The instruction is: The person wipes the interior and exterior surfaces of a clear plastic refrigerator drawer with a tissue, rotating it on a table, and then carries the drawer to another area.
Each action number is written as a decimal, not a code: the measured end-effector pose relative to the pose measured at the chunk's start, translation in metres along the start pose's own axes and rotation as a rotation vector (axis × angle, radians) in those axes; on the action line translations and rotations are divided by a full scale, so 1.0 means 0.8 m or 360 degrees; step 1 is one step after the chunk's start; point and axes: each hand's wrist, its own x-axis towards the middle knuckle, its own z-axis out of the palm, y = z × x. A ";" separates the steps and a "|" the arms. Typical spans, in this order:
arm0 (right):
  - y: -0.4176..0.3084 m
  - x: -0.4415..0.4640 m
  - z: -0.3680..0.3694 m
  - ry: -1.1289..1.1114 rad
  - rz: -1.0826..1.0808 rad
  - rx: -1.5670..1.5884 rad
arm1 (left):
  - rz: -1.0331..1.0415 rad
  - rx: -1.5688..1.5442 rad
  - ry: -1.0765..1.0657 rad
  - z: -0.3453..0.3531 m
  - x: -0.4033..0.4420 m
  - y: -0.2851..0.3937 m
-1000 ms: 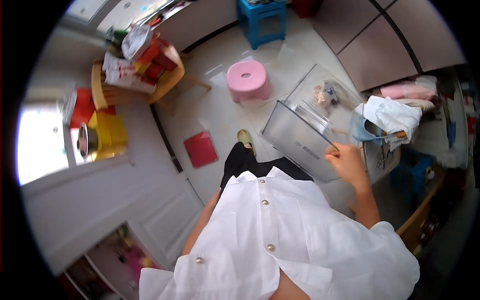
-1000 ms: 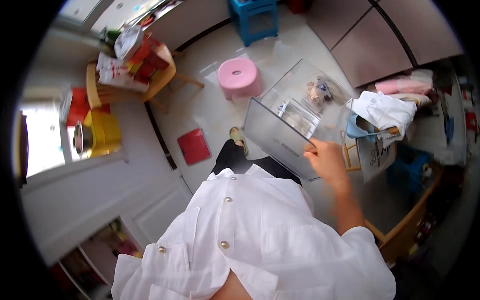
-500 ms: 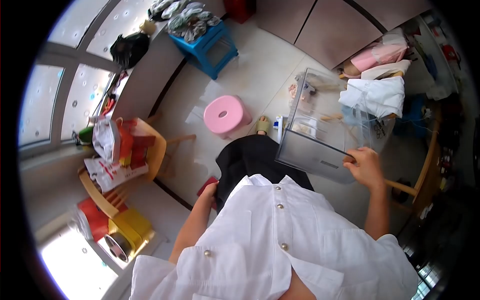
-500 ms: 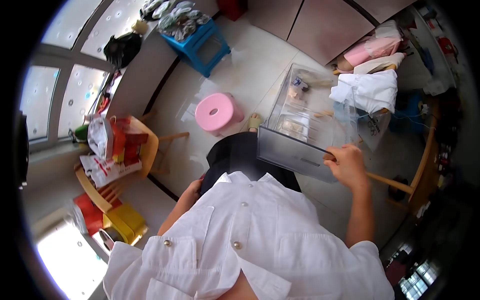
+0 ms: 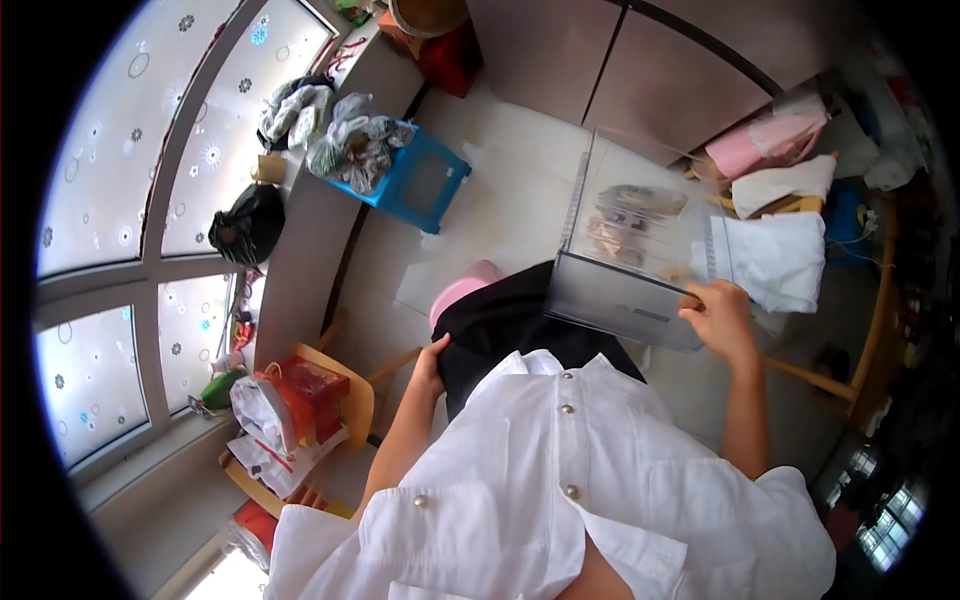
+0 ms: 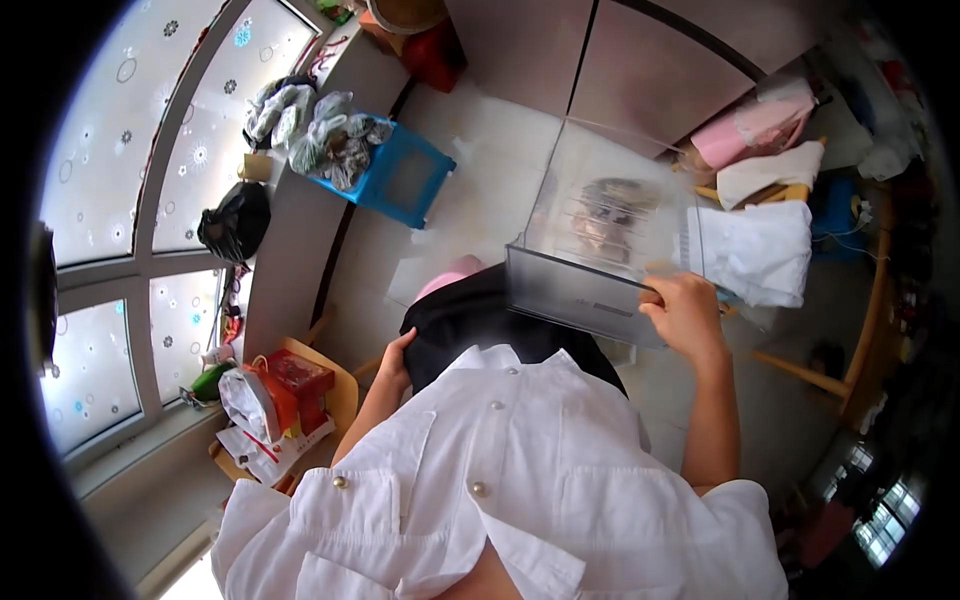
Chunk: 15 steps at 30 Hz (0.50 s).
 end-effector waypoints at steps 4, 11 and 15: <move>-0.014 0.067 -0.031 0.0038 0.0080 -0.0010 | -0.0018 -0.0242 -0.0236 0.030 0.011 0.080; 0.003 0.195 -0.009 0.0042 0.0479 0.0154 | -0.0053 -0.0112 -0.0199 0.101 0.180 0.313; -0.002 0.272 0.007 -0.0009 0.0795 0.0319 | 0.0411 0.0473 0.0189 0.189 0.180 0.455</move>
